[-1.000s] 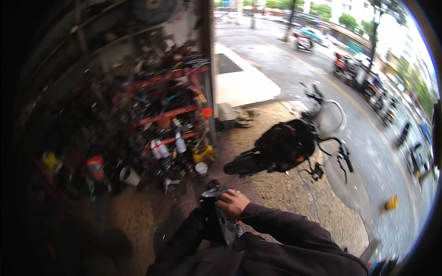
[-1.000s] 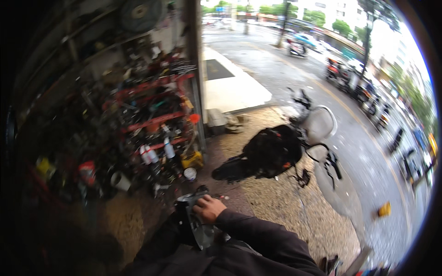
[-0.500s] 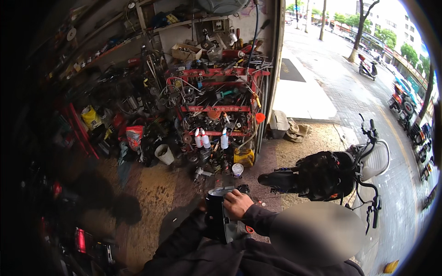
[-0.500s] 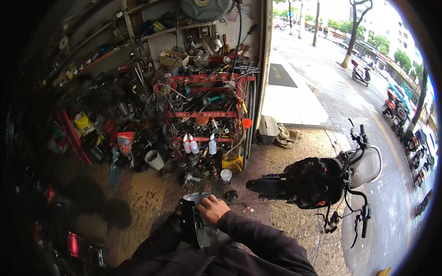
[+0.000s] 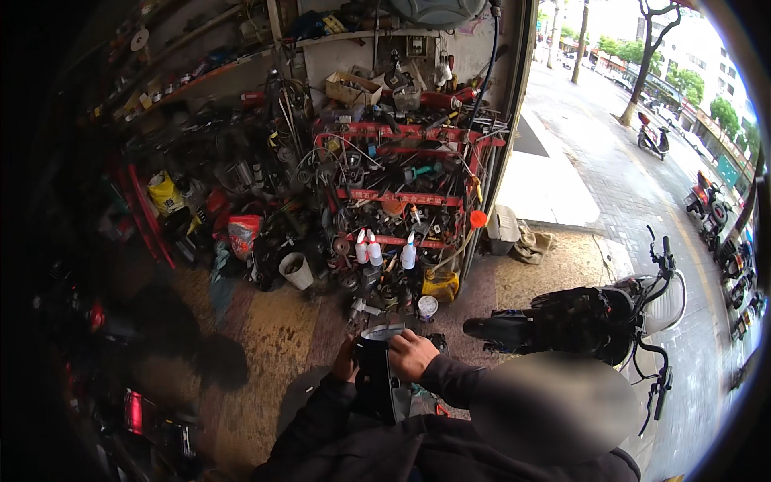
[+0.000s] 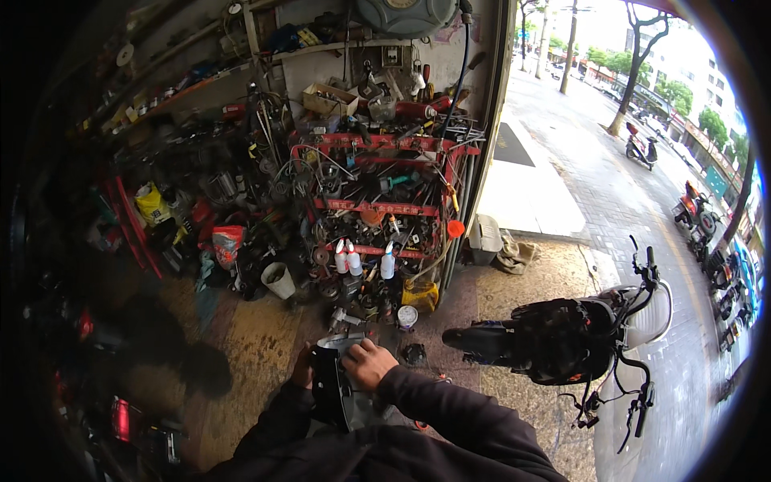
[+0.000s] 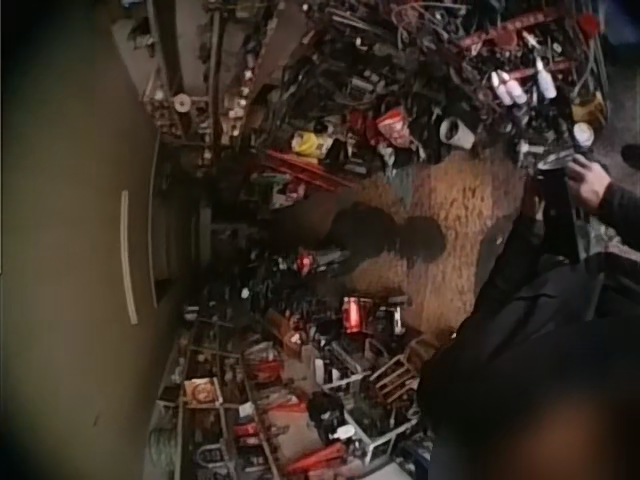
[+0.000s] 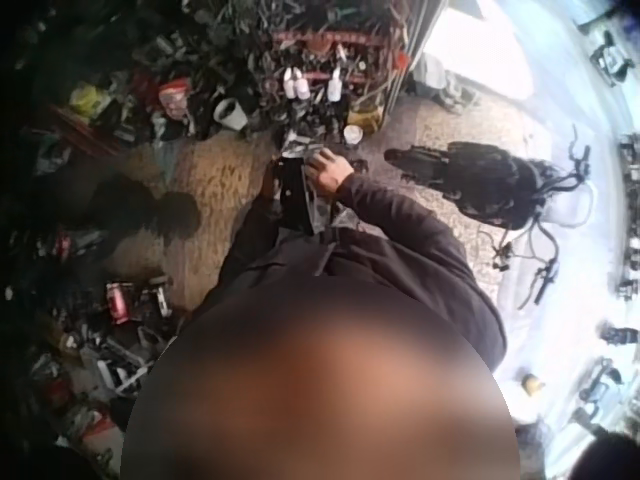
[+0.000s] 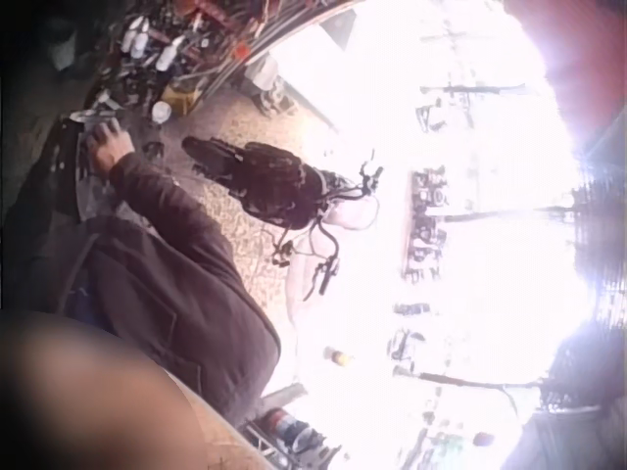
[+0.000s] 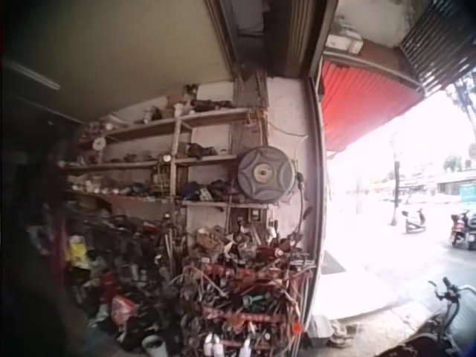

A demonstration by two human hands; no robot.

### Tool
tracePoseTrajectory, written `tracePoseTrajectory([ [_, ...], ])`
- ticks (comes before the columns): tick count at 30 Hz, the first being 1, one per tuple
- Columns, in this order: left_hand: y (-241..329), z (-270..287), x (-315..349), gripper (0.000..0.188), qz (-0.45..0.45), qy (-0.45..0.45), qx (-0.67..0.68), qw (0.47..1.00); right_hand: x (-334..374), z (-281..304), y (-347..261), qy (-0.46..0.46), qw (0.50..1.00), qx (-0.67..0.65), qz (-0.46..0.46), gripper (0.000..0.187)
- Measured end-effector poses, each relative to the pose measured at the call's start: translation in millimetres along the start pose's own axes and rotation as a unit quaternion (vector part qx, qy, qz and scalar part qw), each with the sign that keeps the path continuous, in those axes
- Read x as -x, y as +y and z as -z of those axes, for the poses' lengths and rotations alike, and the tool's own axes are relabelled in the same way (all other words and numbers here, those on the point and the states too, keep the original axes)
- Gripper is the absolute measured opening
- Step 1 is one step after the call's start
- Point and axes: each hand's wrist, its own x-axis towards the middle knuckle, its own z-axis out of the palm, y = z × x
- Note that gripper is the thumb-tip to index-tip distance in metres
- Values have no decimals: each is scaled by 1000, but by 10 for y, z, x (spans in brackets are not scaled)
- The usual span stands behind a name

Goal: The person assembles a scooter handlebar assembly by hand, attaching a black plastic housing to the handlebar stem, inserting and securing small components, and routing wires. The person then fits the assembled unit onto the scooter's handlebars and aligns it for mounting.

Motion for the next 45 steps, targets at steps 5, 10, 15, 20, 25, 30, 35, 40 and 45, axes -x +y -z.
tracePoseTrajectory([
  [5, 577, 16, -211, 46, 55, 117, -56, 990, -649, -189, -26, 36, 999, -6, 15, 20],
  [10, 978, 502, -480, 46, 70, 33, -137, 988, -1283, -381, -124, 35, 998, -6, 48, 26],
  [15, 1253, 1020, -413, 46, 65, 41, -157, 985, -1659, -542, -200, 40, 998, 11, 47, 25],
  [20, 1437, 1308, -348, 46, 54, 63, -163, 983, -1870, -656, -197, 59, 995, 2, 81, 25],
  [25, 1399, 1453, -517, 46, 54, 63, -181, 980, -2027, -726, -84, 68, 993, -23, 89, 21],
  [30, 1372, 1595, -798, 47, 45, 65, -210, 975, -2113, -693, 171, 63, 991, -60, 98, 15],
  [35, 1242, 1837, -1135, 47, 31, 61, -244, 967, -2000, -562, 516, 75, 992, -62, 86, 16],
  [40, 1021, 2279, -1457, 49, 6, 49, -300, 953, -1810, -463, 904, 91, 992, -58, 67, 20],
  [45, 1017, 2501, -1693, 49, 3, 48, -260, 965, -1841, -462, 1181, 56, 998, -42, 11, 20],
])
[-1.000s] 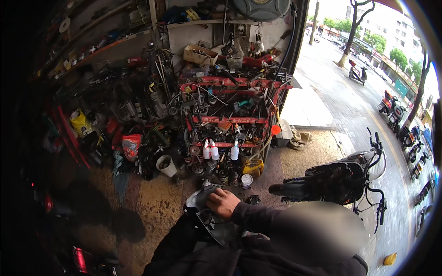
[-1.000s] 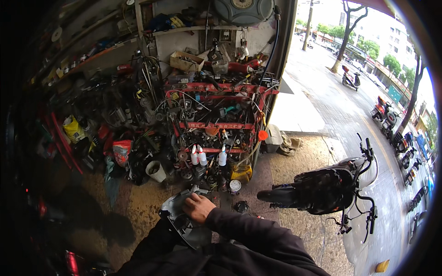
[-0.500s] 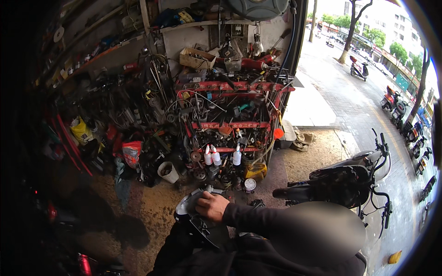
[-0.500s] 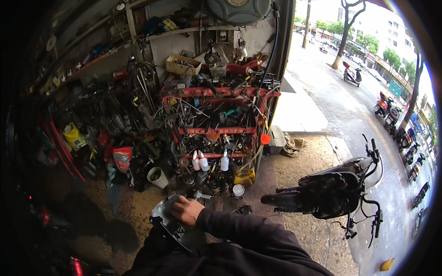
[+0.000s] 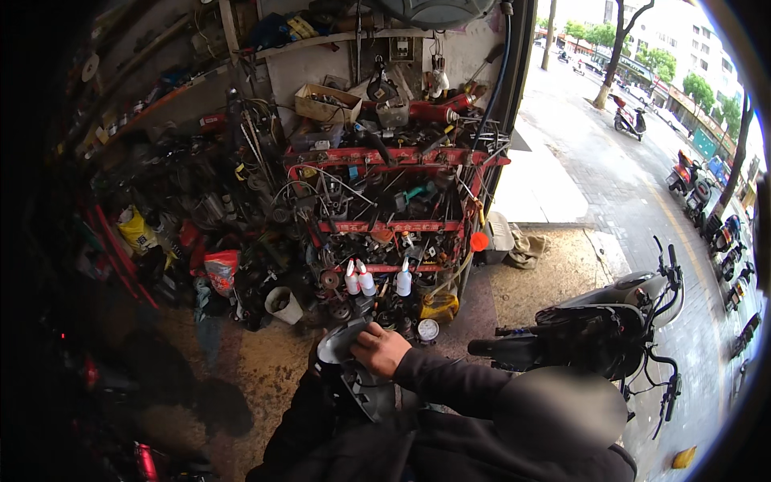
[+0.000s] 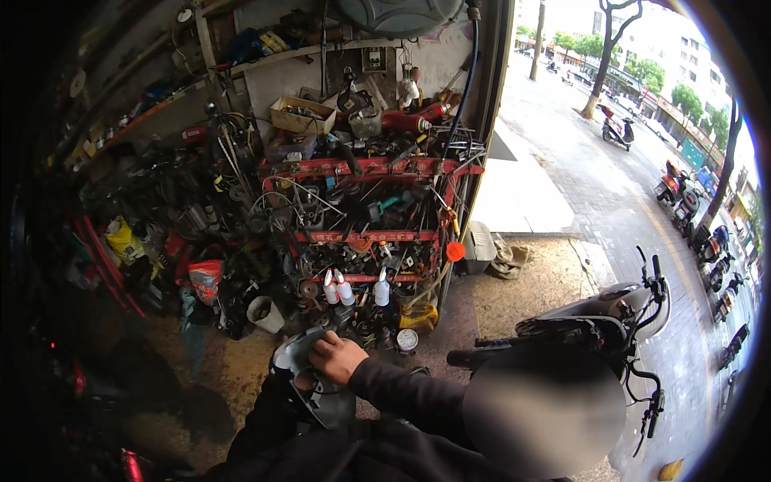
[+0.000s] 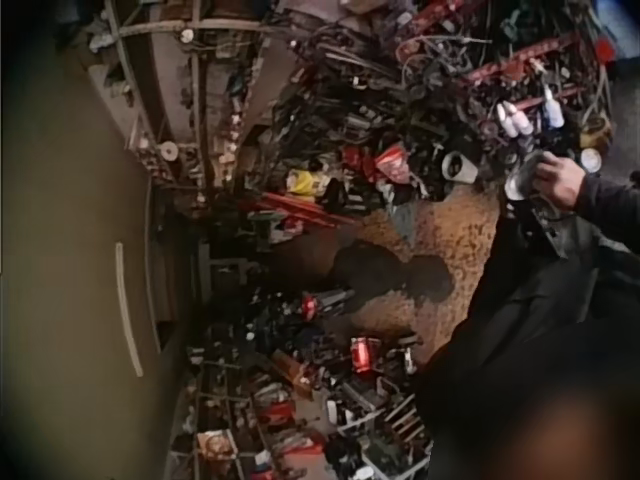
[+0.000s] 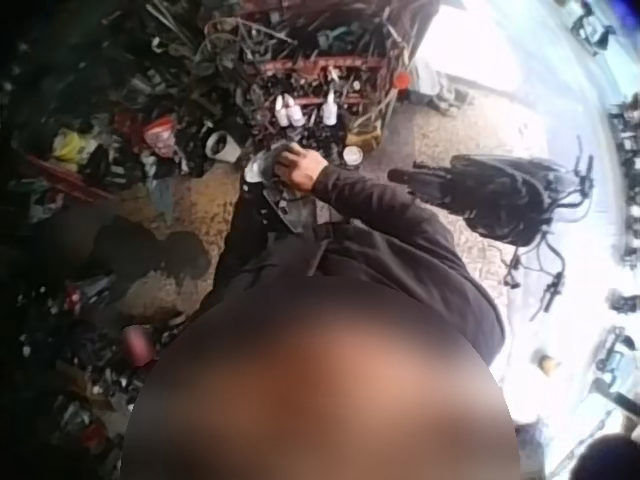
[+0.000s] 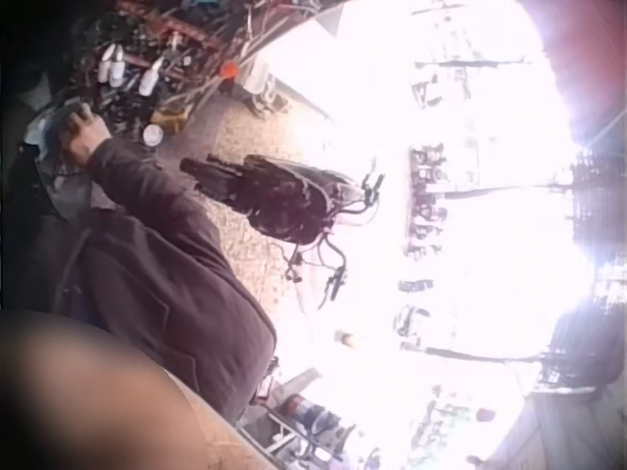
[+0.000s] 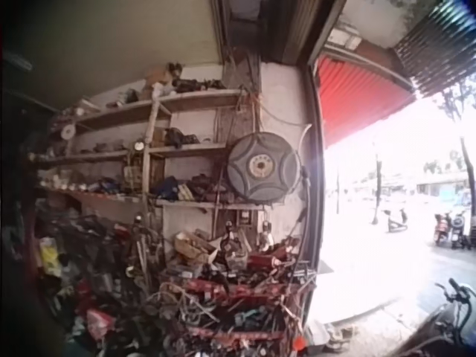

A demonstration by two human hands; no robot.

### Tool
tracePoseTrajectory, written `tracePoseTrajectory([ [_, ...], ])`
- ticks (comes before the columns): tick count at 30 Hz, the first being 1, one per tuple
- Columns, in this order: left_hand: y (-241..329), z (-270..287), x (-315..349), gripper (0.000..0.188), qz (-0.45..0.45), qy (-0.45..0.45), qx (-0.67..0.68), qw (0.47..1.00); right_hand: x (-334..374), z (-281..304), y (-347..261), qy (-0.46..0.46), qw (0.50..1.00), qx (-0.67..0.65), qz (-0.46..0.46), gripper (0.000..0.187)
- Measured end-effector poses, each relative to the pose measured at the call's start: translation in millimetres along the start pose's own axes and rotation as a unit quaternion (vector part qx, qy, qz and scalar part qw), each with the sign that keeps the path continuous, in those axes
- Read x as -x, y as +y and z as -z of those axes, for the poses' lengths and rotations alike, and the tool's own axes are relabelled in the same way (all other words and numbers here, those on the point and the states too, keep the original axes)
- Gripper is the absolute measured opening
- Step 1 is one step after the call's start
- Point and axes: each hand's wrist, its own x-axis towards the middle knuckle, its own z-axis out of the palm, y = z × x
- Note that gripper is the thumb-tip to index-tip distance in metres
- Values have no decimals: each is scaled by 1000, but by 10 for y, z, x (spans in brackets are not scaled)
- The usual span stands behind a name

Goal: The person assembles a scooter handlebar assembly by hand, attaching a black plastic housing to the handlebar stem, inserting and securing small components, and routing wires. The person then fits the assembled unit onto the scooter's handlebars and aligns it for mounting.

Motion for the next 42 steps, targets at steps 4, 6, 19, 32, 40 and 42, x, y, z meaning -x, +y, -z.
tracePoseTrajectory([
  [4, 212, -18, -440, 36, -202, -147, -175, 952, -248, -82, 234, 9, 1000, -1, 5, 25],
  [6, 333, -6, -591, 36, -72, -119, -114, 984, -312, -44, 463, 23, 1000, -18, 4, 27],
  [19, 1126, 667, -1427, 33, 161, -90, -10, 983, -1843, 1258, 3729, 138, 907, 161, -365, 14],
  [32, 1365, 1330, -1317, 30, 222, 16, 21, 975, -2322, 1019, 4624, -42, 859, 227, -457, 25],
  [40, 1395, 1340, -1419, 28, 226, 15, 31, 974, -2312, 950, 4698, -27, 848, 218, -483, 25],
  [42, 1415, 1331, -1424, 28, 226, 15, 31, 973, -2295, 945, 4722, -25, 844, 203, -495, 24],
])
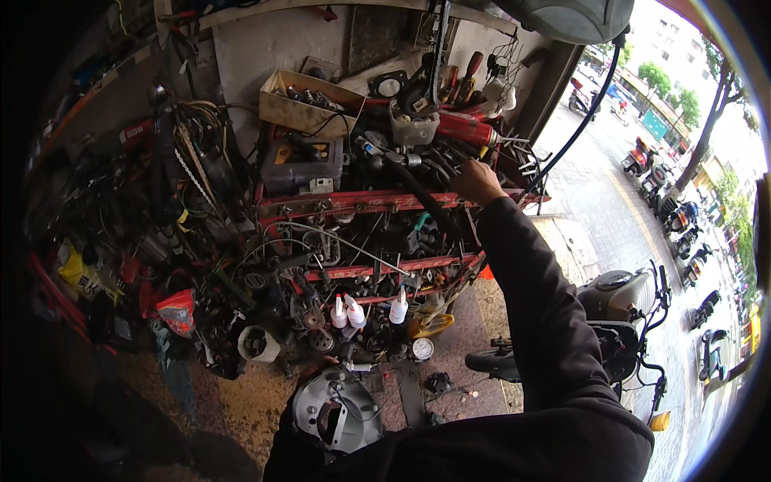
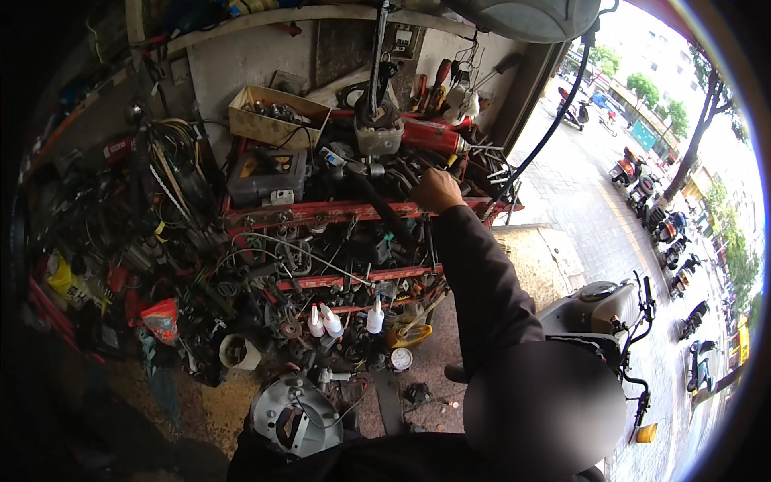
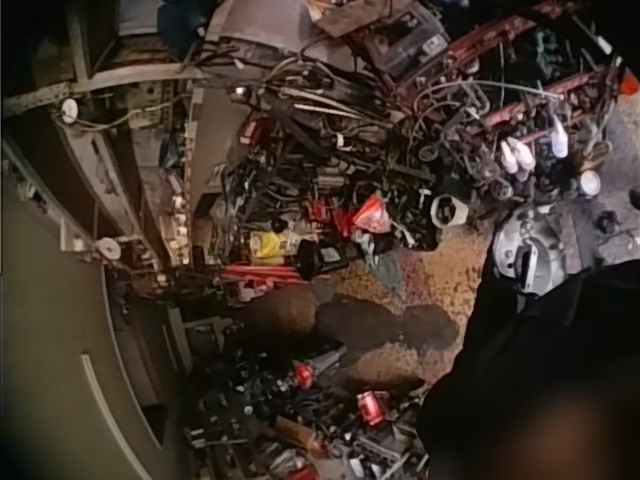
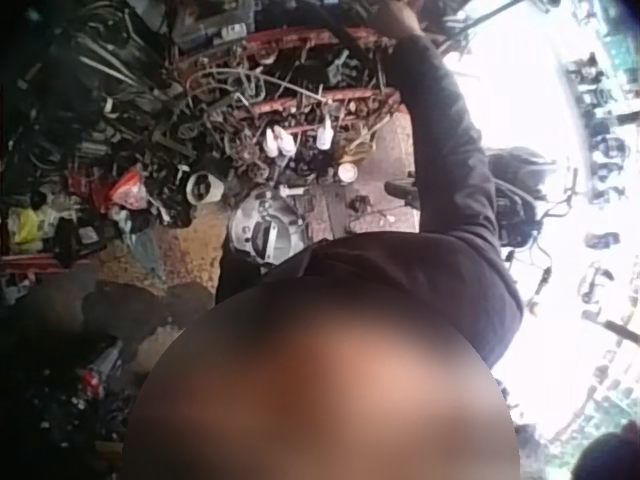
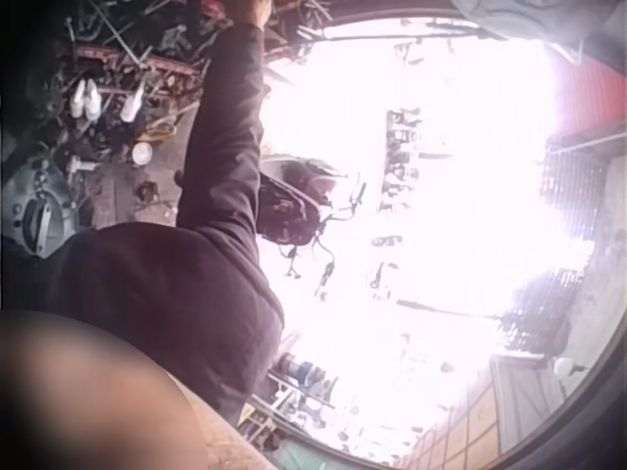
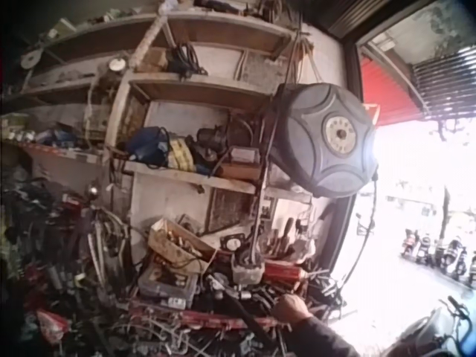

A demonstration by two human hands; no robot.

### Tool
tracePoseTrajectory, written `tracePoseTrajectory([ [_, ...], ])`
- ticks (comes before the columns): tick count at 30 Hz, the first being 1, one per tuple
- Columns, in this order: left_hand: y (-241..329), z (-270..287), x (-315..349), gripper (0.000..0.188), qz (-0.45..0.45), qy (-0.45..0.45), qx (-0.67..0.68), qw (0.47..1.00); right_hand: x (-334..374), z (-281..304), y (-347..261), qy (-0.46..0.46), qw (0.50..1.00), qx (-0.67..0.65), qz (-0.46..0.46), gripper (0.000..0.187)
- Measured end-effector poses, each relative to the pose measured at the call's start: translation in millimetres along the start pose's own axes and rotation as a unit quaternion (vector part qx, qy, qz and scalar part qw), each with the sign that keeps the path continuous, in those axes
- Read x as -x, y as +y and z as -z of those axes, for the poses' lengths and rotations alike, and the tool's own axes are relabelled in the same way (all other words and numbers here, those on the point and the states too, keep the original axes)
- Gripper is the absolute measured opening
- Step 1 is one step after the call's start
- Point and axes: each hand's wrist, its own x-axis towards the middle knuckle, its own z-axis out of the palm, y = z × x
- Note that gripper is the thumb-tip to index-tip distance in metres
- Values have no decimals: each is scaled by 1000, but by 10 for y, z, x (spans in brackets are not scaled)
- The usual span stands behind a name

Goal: The person assembles a scooter handlebar assembly by hand, attaching a black plastic housing to the handlebar stem, inserting and securing small components, and routing wires. The person then fits the assembled unit onto the scooter's handlebars and aligns it for mounting.

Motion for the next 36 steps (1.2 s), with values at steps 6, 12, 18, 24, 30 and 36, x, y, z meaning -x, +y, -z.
tracePoseTrajectory([
  [6, 43, -52, 20, 26, 9, 2, 2, 1000, -116, -191, 181, 95, 993, -8, -71, 24],
  [12, 173, -320, 46, 25, -8, -19, -4, 1000, 394, 98, 346, 277, 888, -326, -167, 23],
  [18, 371, -870, -47, 24, -62, -87, 42, 993, 2350, 441, 331, 98, 584, -791, -154, 26],
  [24, 461, -1594, -304, 29, 80, -314, 210, 923, 3663, 837, 275, -193, 811, -537, -132, 15],
  [30, 96, -2178, -93, 36, 61, -291, 105, 949, 4303, 1036, 288, -220, 901, -358, 108, 9],
  [36, -277, -2453, -267, 29, 167, -407, 137, 887, 4632, 1140, 313, -190, 918, -300, 180, 7],
])
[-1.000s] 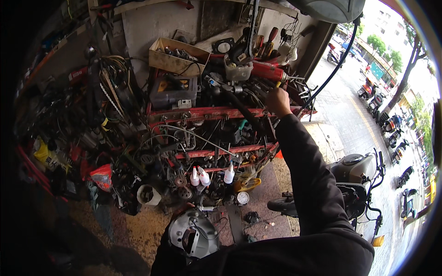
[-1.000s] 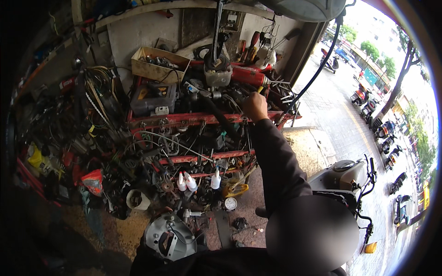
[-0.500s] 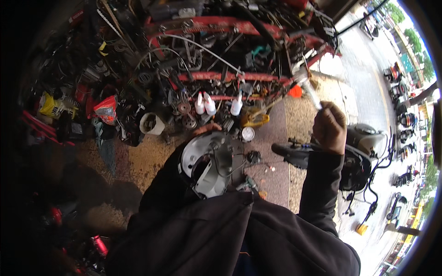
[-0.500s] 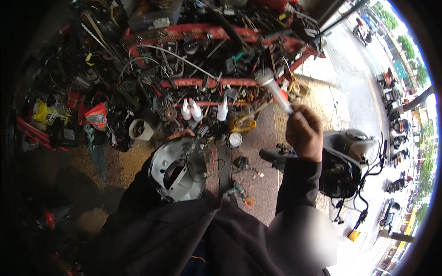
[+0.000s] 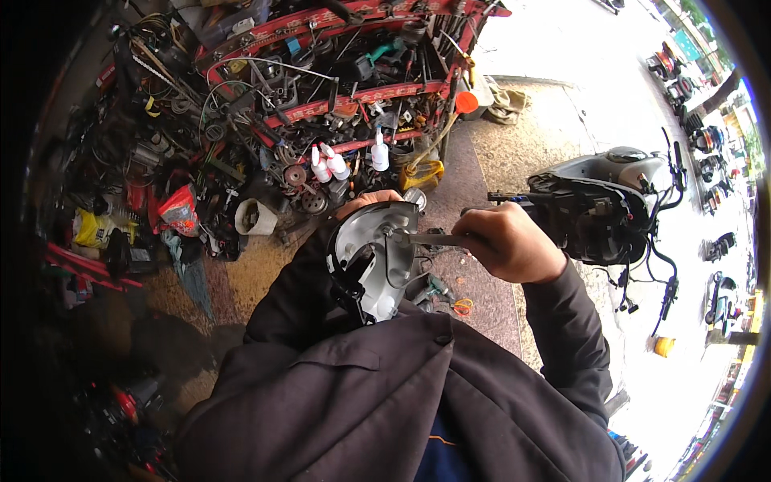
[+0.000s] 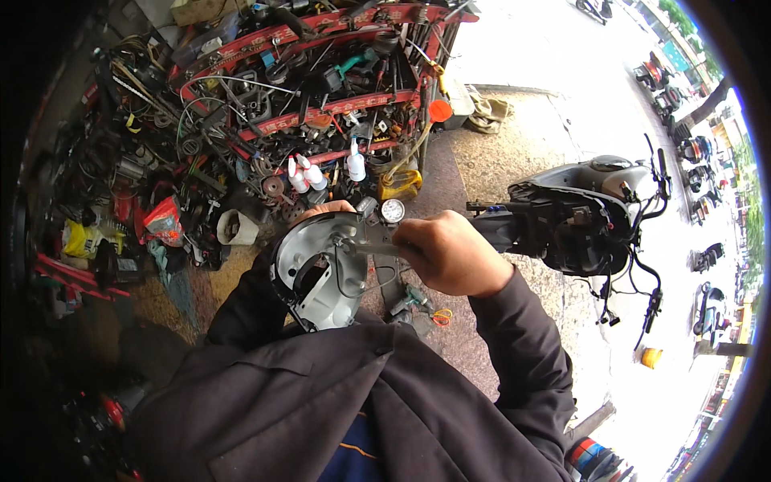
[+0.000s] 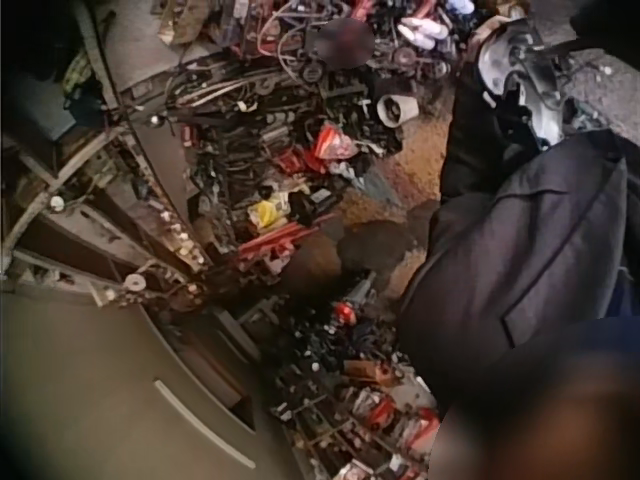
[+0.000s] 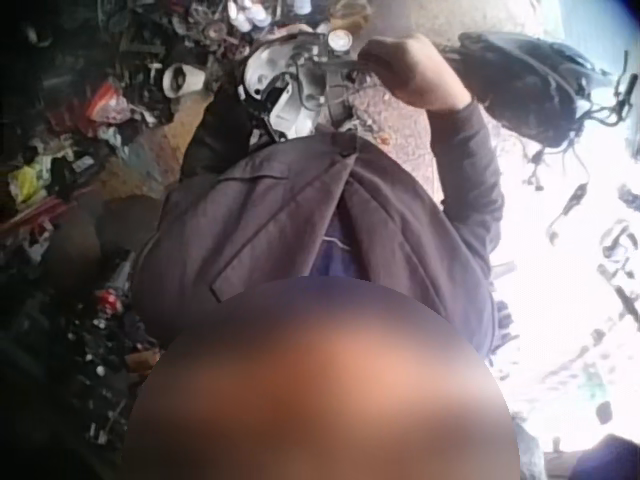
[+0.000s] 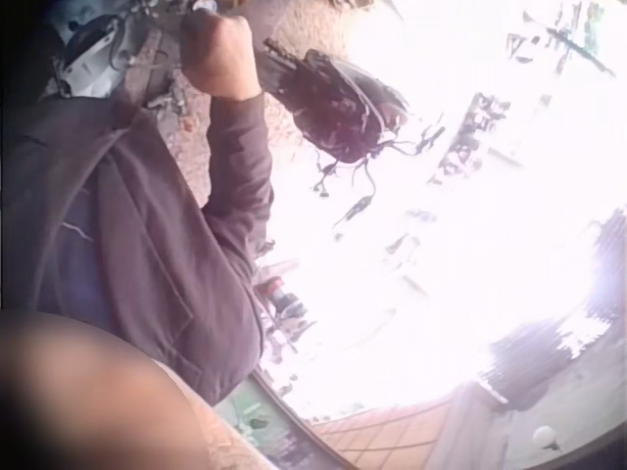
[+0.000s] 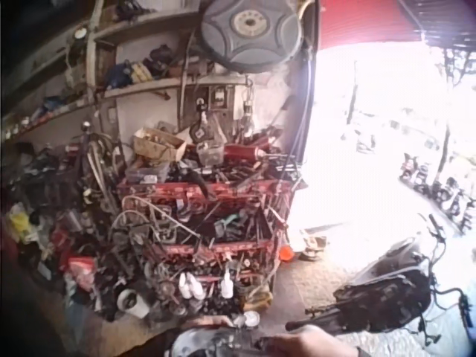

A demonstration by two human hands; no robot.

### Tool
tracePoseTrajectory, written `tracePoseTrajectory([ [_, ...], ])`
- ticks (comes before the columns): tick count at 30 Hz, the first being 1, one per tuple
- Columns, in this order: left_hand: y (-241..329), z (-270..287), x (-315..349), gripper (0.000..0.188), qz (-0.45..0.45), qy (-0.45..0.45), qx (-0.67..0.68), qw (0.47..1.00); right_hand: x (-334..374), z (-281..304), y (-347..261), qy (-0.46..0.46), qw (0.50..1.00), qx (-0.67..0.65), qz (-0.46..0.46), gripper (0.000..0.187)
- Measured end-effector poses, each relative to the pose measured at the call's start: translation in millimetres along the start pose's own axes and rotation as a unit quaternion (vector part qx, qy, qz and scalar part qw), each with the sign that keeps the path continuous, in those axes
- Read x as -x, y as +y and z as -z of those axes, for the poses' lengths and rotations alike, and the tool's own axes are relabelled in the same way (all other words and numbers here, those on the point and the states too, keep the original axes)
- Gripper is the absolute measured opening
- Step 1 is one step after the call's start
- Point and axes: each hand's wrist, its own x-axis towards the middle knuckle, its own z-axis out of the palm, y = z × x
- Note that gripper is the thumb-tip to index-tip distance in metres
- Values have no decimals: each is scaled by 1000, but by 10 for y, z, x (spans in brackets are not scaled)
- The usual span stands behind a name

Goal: The person assembles a scooter handlebar assembly by hand, attaching a black plastic housing to the handlebar stem, inserting and securing small components, and routing wires. The person then fits the assembled unit onto the scooter's handlebars and aligns it for mounting.

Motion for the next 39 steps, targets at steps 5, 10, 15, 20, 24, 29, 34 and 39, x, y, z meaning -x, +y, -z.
tracePoseTrajectory([
  [5, -275, -35, -47, 33, -65, 6, -35, 997, 179, -2, -50, -9, 999, 27, -16, 9],
  [10, -452, -215, 92, 45, -148, 50, 10, 988, 273, -126, -68, 23, 999, 24, -16, 9],
  [15, -372, -126, 45, 54, -150, -45, 62, 986, 337, -275, -108, 30, 998, 18, -44, 13],
  [20, -221, -147, -49, 40, -160, -22, -57, 985, 332, -226, -78, 41, 998, 38, -41, 13],
  [24, -119, -483, -242, 31, -164, 85, -554, 811, 375, -170, -77, 34, 994, 64, -77, 12],
  [29, 53, -502, -246, 28, -138, 52, -696, 703, 452, -185, -20, 85, 993, 57, -55, 13],
  [34, -56, -391, -230, 30, -115, 58, -598, 791, 685, -473, 8, 142, 986, 52, -73, 11],
  [39, -144, -483, -367, 31, -98, 31, -511, 854, 900, -1026, 42, 228, 967, 32, -110, 14],
])
